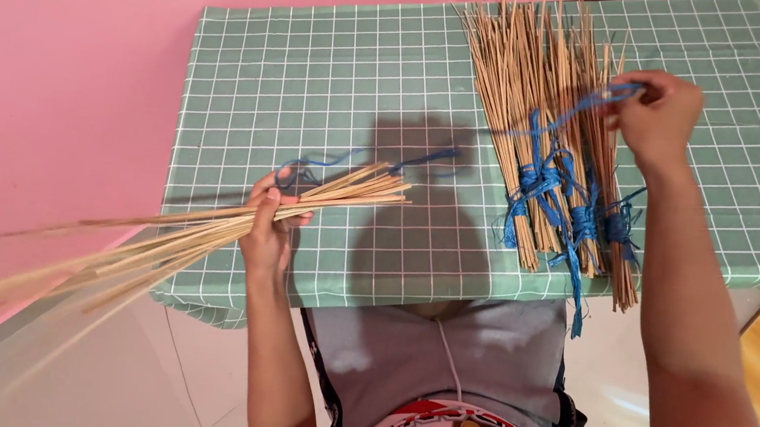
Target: The person gathers thin bamboo sticks into small groups and ties them together with blue plastic string on a table.
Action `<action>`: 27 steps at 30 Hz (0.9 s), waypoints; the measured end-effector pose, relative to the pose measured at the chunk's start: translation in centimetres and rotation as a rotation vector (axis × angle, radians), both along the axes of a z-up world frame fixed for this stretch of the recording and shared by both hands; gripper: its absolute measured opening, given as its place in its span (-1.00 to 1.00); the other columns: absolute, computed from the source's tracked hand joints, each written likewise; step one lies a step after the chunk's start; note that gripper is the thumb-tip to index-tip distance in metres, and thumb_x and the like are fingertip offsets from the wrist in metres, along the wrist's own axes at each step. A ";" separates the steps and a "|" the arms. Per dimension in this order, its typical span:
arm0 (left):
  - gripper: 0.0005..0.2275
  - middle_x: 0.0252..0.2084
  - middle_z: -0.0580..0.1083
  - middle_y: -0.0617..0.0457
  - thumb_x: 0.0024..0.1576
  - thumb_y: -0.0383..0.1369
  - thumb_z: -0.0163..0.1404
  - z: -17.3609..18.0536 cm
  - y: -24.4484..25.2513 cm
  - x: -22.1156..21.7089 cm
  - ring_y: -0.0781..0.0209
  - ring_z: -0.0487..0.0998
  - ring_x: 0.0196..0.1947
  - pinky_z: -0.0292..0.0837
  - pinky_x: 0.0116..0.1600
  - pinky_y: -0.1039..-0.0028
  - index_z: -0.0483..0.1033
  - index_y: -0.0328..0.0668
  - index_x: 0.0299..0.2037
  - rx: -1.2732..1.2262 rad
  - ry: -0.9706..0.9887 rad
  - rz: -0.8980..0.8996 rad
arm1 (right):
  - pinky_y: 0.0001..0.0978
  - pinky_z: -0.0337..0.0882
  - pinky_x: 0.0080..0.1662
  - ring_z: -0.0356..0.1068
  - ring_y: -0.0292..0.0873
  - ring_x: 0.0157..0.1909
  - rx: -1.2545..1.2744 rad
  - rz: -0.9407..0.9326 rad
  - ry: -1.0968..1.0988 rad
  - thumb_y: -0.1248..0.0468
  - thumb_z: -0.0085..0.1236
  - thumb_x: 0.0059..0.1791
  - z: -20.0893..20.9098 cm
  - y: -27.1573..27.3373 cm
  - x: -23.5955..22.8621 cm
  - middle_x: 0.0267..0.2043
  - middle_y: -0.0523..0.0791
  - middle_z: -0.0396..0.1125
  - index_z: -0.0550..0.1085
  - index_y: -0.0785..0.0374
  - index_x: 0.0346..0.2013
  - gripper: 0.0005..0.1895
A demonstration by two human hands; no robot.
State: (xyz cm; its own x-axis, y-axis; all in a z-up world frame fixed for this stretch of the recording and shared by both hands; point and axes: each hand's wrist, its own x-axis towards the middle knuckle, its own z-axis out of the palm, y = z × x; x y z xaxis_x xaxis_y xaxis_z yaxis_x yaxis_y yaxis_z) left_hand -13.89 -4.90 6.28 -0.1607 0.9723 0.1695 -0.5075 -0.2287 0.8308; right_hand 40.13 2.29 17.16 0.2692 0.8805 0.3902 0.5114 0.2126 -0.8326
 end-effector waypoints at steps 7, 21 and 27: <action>-0.73 0.14 0.44 -0.19 0.33 -0.38 -0.06 0.6 -0.9 -2.9 0.06 0.65 -0.35 0.67 -0.26 0.46 0.54 -0.55 -0.25 -0.008 -0.006 0.071 | -0.30 0.64 -0.15 0.61 -0.06 -0.01 0.038 0.156 0.698 0.48 -0.24 0.10 1.4 -0.8 -2.5 -0.05 0.07 0.52 0.52 0.43 0.04 -0.65; -0.80 -0.23 0.59 -0.16 0.34 -0.30 0.03 -0.7 2.0 12.8 -0.02 0.66 -0.34 0.65 -0.24 0.26 0.50 -0.34 -0.09 0.021 -0.383 -0.423 | -0.40 0.35 -0.48 0.37 -0.21 -0.46 0.032 0.160 1.128 0.33 0.13 0.14 -6.7 -5.3 -19.2 -0.15 0.01 0.44 0.09 -0.01 0.04 -0.62; -0.79 -0.24 0.59 -0.20 0.36 -0.32 0.00 0.6 1.1 16.5 -0.04 0.68 -0.34 0.67 -0.28 0.39 0.50 -0.38 -0.10 -0.026 -0.460 -0.584 | -0.55 0.13 -0.59 0.28 -0.30 -0.57 -0.034 0.183 1.073 0.31 0.16 0.11 -10.4 -6.3 -20.4 -0.25 -0.02 0.46 0.06 -0.06 0.06 -0.54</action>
